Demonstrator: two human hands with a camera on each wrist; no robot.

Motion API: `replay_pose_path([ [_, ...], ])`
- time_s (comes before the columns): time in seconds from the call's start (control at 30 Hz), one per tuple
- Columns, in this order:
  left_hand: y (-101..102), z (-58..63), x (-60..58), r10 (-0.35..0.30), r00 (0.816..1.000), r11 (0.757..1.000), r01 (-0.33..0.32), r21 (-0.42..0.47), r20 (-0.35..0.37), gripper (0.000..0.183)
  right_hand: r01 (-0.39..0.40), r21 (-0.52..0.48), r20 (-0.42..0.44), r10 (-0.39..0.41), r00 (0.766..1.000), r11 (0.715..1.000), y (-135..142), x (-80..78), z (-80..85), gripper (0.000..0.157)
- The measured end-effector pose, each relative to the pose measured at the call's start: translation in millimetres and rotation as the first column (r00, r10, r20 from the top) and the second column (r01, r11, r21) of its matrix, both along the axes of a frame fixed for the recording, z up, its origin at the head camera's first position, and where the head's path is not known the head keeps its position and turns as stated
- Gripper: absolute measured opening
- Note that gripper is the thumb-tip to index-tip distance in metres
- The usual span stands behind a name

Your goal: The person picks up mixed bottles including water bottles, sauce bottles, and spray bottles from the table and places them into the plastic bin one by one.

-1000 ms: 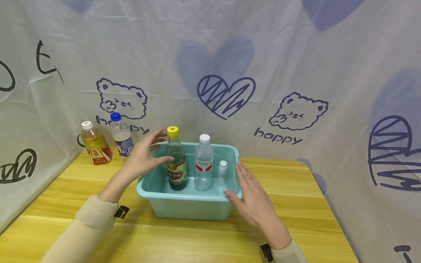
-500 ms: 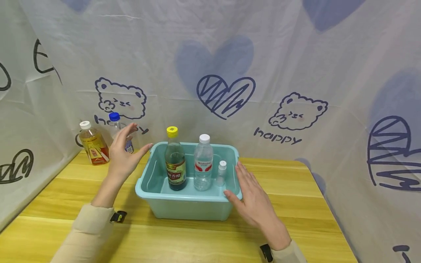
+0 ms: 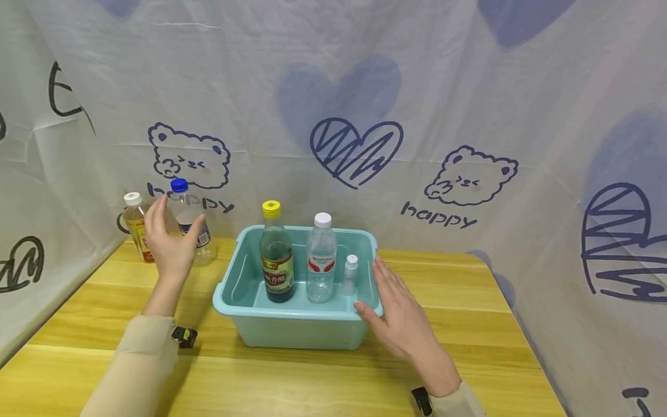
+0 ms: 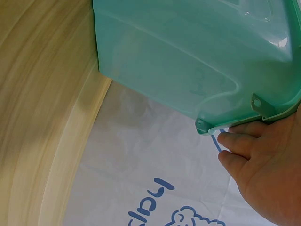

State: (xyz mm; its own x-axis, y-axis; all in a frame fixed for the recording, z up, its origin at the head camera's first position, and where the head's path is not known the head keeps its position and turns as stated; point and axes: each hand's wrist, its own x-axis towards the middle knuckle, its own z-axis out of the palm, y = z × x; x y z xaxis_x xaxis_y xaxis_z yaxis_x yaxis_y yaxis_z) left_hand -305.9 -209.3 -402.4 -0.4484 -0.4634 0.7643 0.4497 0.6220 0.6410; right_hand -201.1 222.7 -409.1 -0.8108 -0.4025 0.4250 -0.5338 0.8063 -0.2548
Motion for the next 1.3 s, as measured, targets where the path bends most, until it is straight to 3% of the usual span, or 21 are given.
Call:
replay_pose_path([
  [0.27, -12, -6.1, -15.2, 0.011, 0.988, 0.999, -0.017, 0.040, 0.153, 0.078, 0.002, 0.001, -0.002, -0.002, 1.000, 1.000, 0, 0.5, 0.0, 0.073],
  [0.57, -22, -10.3, -27.7, -0.003, 0.965, 0.998, -0.014, 0.061, 0.264, 0.080, 0.003, 0.004, 0.004, -0.003, 1.000, 1.000, -1, 0.2, 1.8, 0.072],
  [0.97, -28, -10.2, -32.1, -0.014, 0.936, 0.998, -0.008, 0.060, 0.353, 0.079, 0.003, 0.009, 0.008, -0.003, 1.000, 1.000, -1, 1.0, 2.2, 0.072],
  [1.3, -27, -14.6, -34.8, -0.011, 0.934, 0.998, -0.009, 0.054, 0.358, 0.073, 0.010, 0.016, 0.009, -0.010, 1.000, 1.000, -1, 1.6, 2.0, 0.072],
])
